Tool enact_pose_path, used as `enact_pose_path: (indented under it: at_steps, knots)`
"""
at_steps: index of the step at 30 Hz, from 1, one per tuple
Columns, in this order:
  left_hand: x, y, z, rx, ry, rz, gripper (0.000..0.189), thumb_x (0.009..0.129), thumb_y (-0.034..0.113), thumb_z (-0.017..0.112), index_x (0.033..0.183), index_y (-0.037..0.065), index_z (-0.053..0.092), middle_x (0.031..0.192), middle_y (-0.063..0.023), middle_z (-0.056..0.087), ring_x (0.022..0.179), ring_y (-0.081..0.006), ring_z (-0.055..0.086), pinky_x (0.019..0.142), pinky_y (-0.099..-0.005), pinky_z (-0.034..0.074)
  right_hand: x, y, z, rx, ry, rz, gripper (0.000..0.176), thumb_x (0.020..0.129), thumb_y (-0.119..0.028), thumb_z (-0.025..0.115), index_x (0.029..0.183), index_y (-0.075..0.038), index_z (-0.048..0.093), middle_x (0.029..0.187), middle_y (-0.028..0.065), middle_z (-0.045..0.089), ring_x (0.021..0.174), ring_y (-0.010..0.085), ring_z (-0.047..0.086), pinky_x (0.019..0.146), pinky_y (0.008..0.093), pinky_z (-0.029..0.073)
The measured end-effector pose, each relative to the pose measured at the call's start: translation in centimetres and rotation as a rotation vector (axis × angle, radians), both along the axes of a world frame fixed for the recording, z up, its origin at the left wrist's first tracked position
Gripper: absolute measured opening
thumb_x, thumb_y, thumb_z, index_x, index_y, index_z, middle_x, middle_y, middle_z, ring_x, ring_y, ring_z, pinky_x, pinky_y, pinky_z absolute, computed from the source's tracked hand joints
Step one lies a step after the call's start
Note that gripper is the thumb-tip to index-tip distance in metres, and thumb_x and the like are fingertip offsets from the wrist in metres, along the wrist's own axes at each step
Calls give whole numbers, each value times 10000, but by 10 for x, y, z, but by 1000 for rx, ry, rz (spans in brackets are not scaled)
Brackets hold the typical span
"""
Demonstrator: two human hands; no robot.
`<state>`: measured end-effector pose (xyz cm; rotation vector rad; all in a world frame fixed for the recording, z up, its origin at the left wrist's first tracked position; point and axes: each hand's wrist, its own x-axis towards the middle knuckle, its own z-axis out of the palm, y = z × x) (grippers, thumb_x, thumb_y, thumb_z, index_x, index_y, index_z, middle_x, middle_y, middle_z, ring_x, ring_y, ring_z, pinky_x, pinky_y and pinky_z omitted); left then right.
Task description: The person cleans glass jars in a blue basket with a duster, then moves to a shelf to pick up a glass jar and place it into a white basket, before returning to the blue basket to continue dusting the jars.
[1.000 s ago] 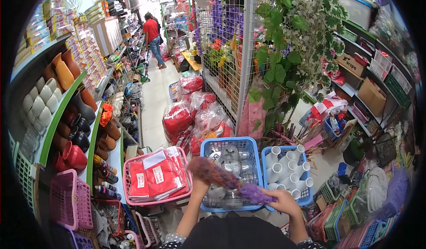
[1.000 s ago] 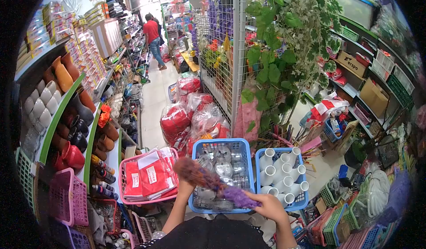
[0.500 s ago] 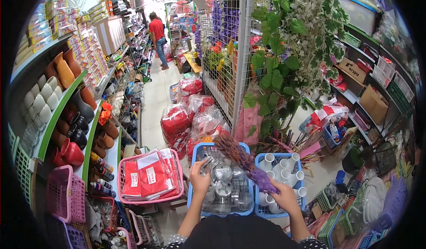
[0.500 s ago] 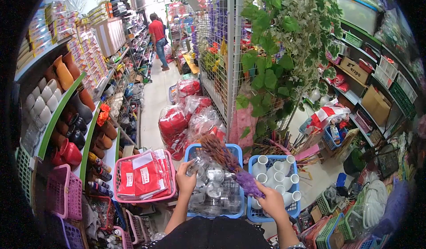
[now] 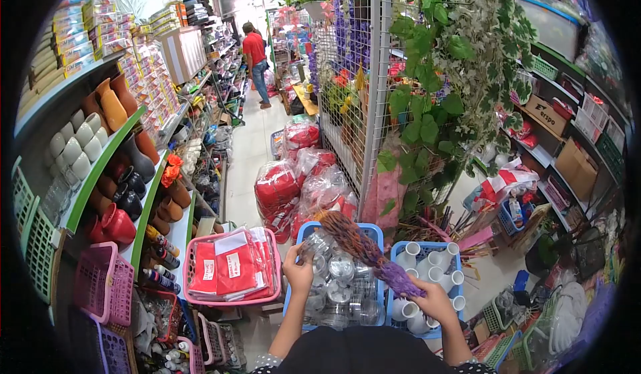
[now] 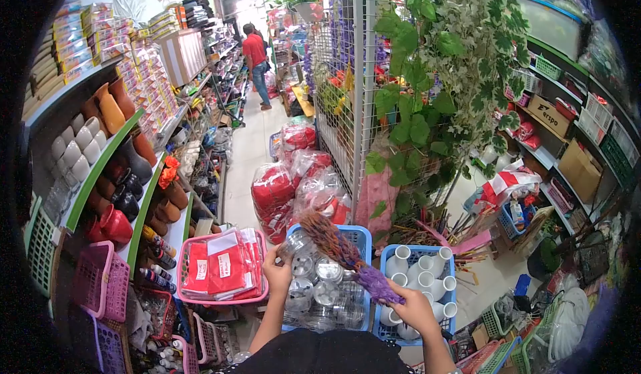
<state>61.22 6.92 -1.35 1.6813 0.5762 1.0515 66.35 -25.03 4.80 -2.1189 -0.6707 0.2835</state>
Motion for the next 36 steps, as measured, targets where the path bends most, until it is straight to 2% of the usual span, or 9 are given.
enact_pose_path:
  at_steps: [7,11,16,23,25,31,33,35,36]
  knots:
    - [17,41,-35,-1319,-511,-471,263,926,211,543,1092,10,581,1044,-86,631,923,-186,632,734,-273,517,1,0,-1,-61,312,184,513,765,-298,712,1249,-222,559,806,176,661,696,255,659,643,339,476]
    - [19,46,-43,-1319,-554,-582,319,931,262,511,1067,-15,593,1064,-123,645,968,-239,626,828,-366,533,2,8,-9,-63,26,151,503,765,-286,712,1242,-229,561,866,187,661,750,301,657,684,336,486]
    - [23,40,-55,-1676,-639,-564,275,912,241,544,1051,15,618,1027,-118,661,978,-247,624,920,-390,489,-5,18,22,-27,172,128,472,780,-288,686,1236,-259,566,828,187,645,747,333,636,679,359,483]
    - [19,45,-73,-1669,-667,-456,235,872,211,610,1027,34,610,1057,-107,643,988,-248,620,881,-372,517,-17,22,24,-257,-164,155,477,776,-323,637,1246,-308,551,810,177,643,732,352,614,656,405,477]
    - [17,40,-58,-1667,-674,-432,245,862,244,628,1012,51,617,1073,-101,638,985,-237,621,860,-359,526,-24,31,16,-199,-136,62,462,760,-241,681,1211,-205,586,851,169,655,750,306,652,666,357,486]
    - [1,47,-52,-1519,-476,-625,377,934,321,466,1162,38,564,1210,-155,566,1161,-314,510,1027,-518,364,-39,28,30,-362,-96,153,510,765,-308,643,1263,-319,530,758,182,626,709,359,612,639,432,475]
    - [8,59,-75,-1473,-484,-605,388,939,341,430,1135,37,572,1173,-151,582,1139,-315,521,995,-521,399,-50,35,19,-337,-153,137,508,763,-314,645,1259,-320,534,752,185,624,710,361,614,640,429,478]
    - [5,75,-93,-1913,-707,-674,381,933,351,436,1096,38,581,1095,-151,607,1029,-338,568,911,-531,458,-65,48,4,-238,-84,68,497,756,-298,642,1244,-321,548,777,179,634,725,360,619,651,426,483]
    - [-1,64,-67,-1482,-539,-583,379,930,368,457,1078,42,580,1024,-144,622,890,-328,603,812,-514,508,-67,48,12,-343,-26,130,511,743,-273,638,1245,-309,549,795,188,637,734,361,622,664,428,485]
